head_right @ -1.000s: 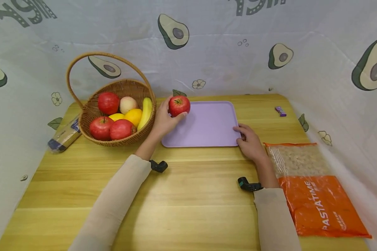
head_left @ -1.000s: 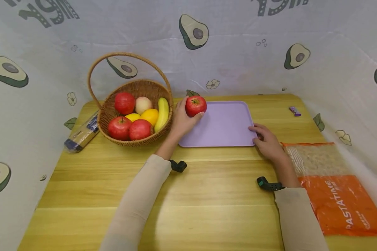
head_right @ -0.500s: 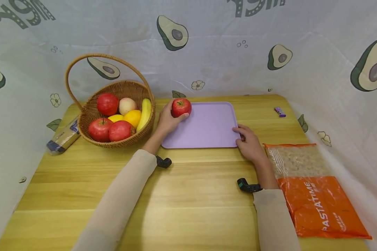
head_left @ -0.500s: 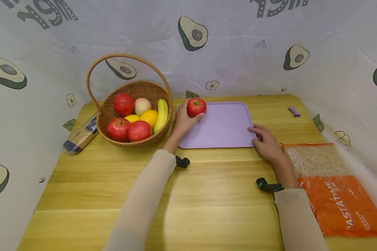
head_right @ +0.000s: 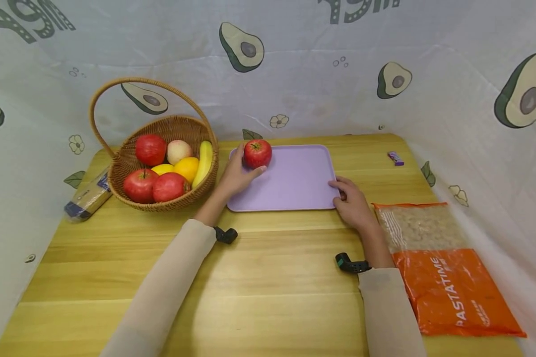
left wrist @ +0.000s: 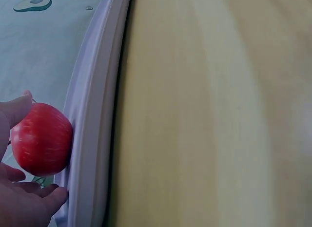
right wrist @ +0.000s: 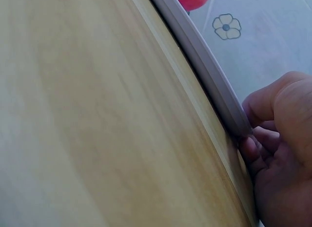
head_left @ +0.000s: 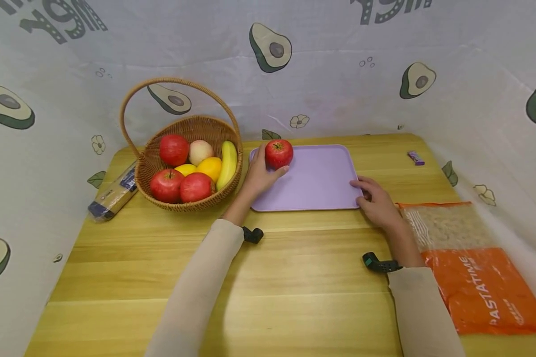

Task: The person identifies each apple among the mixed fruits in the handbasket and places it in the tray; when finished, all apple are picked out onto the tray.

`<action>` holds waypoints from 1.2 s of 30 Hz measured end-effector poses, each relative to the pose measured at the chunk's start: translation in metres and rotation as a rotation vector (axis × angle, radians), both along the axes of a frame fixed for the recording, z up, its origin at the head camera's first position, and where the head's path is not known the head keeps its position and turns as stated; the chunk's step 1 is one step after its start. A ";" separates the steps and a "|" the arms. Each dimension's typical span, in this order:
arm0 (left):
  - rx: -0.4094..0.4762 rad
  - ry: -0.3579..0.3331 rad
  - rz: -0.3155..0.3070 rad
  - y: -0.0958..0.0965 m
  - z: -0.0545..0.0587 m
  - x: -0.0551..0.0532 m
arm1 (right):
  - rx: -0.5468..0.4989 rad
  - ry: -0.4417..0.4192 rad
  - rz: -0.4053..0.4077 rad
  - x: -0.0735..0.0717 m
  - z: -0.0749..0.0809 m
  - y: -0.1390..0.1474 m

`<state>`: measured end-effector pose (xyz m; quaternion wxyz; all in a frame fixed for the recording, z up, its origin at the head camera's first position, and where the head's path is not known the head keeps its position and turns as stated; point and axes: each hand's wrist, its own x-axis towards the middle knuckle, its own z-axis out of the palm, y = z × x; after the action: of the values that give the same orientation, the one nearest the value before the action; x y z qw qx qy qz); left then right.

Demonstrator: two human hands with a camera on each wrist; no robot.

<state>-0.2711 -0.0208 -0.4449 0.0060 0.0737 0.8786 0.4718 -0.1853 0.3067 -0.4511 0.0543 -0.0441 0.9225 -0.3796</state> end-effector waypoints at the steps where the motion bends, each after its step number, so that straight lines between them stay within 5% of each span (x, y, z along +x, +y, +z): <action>1: -0.002 0.001 -0.007 -0.001 0.001 0.003 | 0.002 0.001 0.000 0.000 0.000 0.000; 8: -0.034 -0.006 -0.056 -0.007 0.010 0.024 | 0.013 0.011 0.002 0.001 0.001 0.000; 14: -0.053 -0.002 -0.138 -0.020 0.034 0.045 | 0.007 0.028 0.014 0.001 0.001 -0.001; 26: 0.131 0.031 -0.289 -0.060 0.072 0.083 | 0.015 0.026 0.020 0.002 0.001 -0.002; 32: 0.144 0.067 -0.351 -0.088 0.093 0.086 | 0.016 0.028 0.019 0.002 0.001 -0.002; 36: 0.122 0.111 -0.312 -0.112 0.101 0.080 | 0.015 0.031 0.015 0.001 0.001 -0.002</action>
<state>-0.1915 -0.1329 -0.3441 0.0264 0.2354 0.8253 0.5126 -0.1841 0.3047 -0.4502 0.0431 -0.0567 0.9258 -0.3713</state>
